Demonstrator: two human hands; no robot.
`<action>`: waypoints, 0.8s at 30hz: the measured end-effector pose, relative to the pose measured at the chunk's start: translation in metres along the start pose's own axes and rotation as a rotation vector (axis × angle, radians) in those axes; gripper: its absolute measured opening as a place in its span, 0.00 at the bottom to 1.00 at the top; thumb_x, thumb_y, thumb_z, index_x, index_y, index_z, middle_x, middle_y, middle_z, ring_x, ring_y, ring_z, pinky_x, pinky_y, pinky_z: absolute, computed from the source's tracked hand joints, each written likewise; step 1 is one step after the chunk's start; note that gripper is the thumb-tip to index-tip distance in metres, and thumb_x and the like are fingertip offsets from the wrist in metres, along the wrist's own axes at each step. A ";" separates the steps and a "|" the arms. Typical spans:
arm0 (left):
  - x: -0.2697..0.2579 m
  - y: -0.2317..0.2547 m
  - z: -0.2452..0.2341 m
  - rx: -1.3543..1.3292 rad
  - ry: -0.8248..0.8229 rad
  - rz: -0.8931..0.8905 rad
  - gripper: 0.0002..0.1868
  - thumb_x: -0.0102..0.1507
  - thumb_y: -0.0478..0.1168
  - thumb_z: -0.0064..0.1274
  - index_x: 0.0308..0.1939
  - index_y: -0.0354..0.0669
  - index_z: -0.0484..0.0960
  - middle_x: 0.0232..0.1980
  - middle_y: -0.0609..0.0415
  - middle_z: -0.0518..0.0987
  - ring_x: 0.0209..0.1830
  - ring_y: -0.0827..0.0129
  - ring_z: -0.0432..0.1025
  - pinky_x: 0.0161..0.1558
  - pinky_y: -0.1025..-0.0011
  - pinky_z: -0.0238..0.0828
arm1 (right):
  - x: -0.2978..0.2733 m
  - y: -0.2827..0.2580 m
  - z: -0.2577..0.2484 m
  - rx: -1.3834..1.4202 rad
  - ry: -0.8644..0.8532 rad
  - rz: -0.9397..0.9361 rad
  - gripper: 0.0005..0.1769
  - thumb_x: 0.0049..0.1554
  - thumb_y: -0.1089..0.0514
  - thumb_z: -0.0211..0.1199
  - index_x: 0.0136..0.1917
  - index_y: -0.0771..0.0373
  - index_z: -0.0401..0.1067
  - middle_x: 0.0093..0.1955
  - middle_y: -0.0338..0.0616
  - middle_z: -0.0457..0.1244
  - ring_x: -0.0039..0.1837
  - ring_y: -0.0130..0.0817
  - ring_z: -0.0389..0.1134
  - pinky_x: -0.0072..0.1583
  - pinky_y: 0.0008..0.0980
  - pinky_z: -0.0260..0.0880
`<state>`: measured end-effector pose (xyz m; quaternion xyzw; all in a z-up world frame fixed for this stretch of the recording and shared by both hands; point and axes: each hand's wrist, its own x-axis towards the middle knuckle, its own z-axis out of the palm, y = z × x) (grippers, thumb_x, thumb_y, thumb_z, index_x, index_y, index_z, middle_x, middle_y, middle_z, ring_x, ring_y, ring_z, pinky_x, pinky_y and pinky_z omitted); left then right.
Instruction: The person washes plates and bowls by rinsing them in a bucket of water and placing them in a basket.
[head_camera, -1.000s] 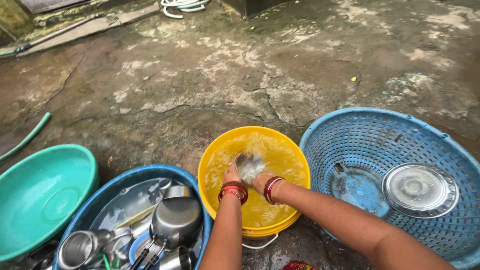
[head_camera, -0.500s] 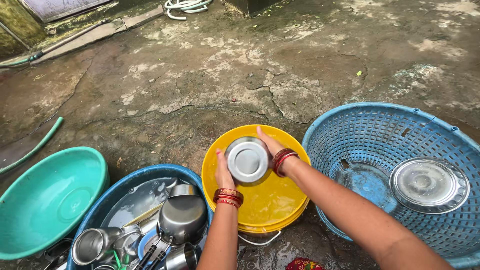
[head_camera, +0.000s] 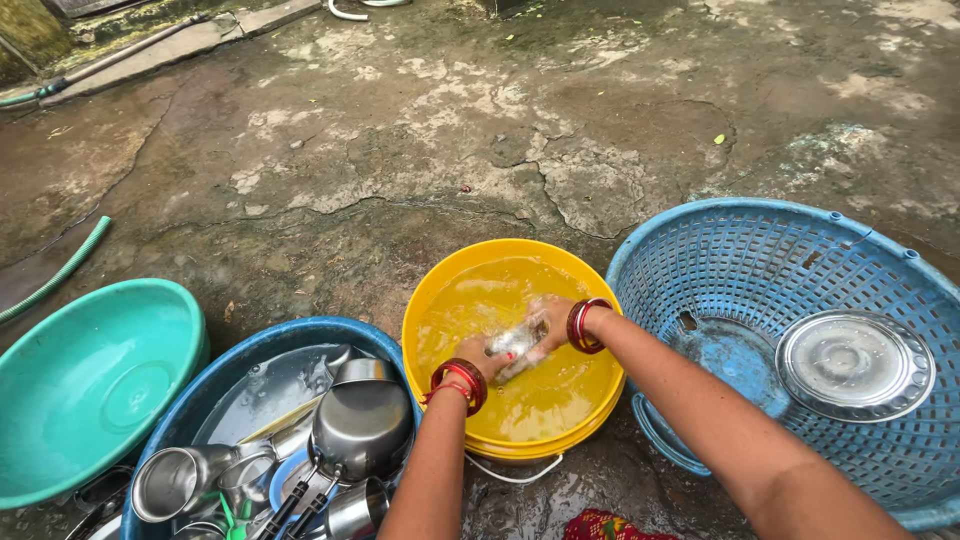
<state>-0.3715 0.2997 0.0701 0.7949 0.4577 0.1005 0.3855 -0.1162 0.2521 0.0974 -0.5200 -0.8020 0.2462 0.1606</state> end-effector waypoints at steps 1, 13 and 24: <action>-0.001 -0.003 -0.003 -0.096 0.000 -0.007 0.27 0.57 0.56 0.65 0.49 0.38 0.82 0.47 0.40 0.84 0.48 0.51 0.79 0.52 0.60 0.74 | -0.005 -0.010 -0.005 0.191 -0.074 0.186 0.44 0.38 0.39 0.84 0.62 0.60 0.73 0.53 0.44 0.67 0.51 0.33 0.68 0.53 0.37 0.70; -0.032 0.089 -0.062 -1.705 -0.084 -0.457 0.31 0.67 0.70 0.39 0.51 0.48 0.73 0.50 0.50 0.79 0.48 0.54 0.77 0.50 0.28 0.69 | -0.036 -0.109 -0.119 0.508 0.270 -0.066 0.48 0.56 0.40 0.74 0.79 0.61 0.56 0.72 0.45 0.62 0.72 0.33 0.62 0.70 0.32 0.61; 0.031 0.253 0.148 -0.441 0.443 0.416 0.36 0.68 0.36 0.51 0.79 0.34 0.54 0.79 0.33 0.59 0.79 0.41 0.54 0.75 0.57 0.49 | -0.233 0.031 -0.144 1.088 0.570 0.597 0.39 0.55 0.43 0.73 0.73 0.60 0.65 0.57 0.44 0.65 0.53 0.34 0.66 0.45 0.40 0.68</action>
